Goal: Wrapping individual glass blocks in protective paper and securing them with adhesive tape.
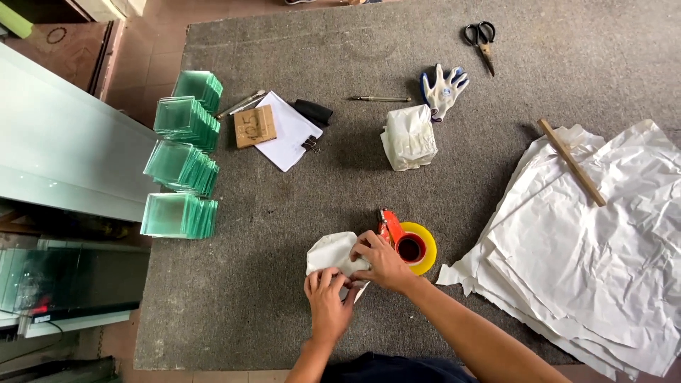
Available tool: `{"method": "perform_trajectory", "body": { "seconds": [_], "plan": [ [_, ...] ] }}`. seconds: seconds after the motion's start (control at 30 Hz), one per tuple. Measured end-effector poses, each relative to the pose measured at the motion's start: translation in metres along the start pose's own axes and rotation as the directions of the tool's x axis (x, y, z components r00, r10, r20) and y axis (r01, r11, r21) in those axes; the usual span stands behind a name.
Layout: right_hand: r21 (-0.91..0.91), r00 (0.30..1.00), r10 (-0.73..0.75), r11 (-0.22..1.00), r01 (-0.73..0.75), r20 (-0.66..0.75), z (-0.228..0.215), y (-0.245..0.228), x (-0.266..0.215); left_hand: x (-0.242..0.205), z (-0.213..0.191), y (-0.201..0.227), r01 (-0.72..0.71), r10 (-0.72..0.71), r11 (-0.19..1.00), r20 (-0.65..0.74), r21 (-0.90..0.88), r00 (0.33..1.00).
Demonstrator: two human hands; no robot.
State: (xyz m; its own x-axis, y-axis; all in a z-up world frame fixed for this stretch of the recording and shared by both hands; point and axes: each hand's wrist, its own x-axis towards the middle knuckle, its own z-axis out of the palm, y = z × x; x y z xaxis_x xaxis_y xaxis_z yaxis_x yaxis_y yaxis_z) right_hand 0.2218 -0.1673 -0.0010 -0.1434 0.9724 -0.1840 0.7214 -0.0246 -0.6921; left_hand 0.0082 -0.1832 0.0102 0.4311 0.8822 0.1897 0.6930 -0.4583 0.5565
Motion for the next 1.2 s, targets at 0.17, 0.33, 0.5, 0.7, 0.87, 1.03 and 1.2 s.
{"method": "perform_trajectory", "body": {
  "seconds": [0.17,0.33,0.5,0.7,0.87,1.03,1.2],
  "plan": [
    [0.057,0.999,0.038,0.998,-0.036,-0.035,-0.009,-0.018,-0.021,-0.032,-0.009,-0.042,-0.354,0.3,0.926,0.313,0.134,0.901],
    [0.199,0.959,0.008,0.979,0.051,-0.282,-0.015,-0.027,-0.054,-0.04,-0.012,-0.056,-0.523,0.46,0.838,0.314,0.154,0.831],
    [0.616,0.711,0.678,0.645,-0.452,-0.188,0.053,0.014,-0.105,-0.049,-0.015,-0.072,-0.367,0.378,0.925,0.152,-0.099,0.913],
    [0.44,0.741,0.586,0.6,-0.668,0.327,0.089,-0.027,-0.085,-0.042,-0.025,-0.063,-0.37,0.374,0.927,0.104,-0.059,0.922],
    [0.834,0.756,0.556,0.188,-0.518,0.345,0.097,-0.074,-0.062,-0.036,-0.022,-0.062,-0.227,0.241,0.964,0.093,-0.139,0.966],
    [0.893,0.715,0.568,-0.085,-0.443,0.409,0.097,-0.099,-0.065,-0.037,-0.008,-0.062,-0.202,0.201,0.977,-0.019,-0.064,0.979],
    [0.938,0.786,0.522,-0.091,-0.335,0.332,0.121,-0.081,-0.066,-0.034,0.006,-0.085,-0.298,0.3,0.954,0.067,-0.039,0.952]
  ]
}}
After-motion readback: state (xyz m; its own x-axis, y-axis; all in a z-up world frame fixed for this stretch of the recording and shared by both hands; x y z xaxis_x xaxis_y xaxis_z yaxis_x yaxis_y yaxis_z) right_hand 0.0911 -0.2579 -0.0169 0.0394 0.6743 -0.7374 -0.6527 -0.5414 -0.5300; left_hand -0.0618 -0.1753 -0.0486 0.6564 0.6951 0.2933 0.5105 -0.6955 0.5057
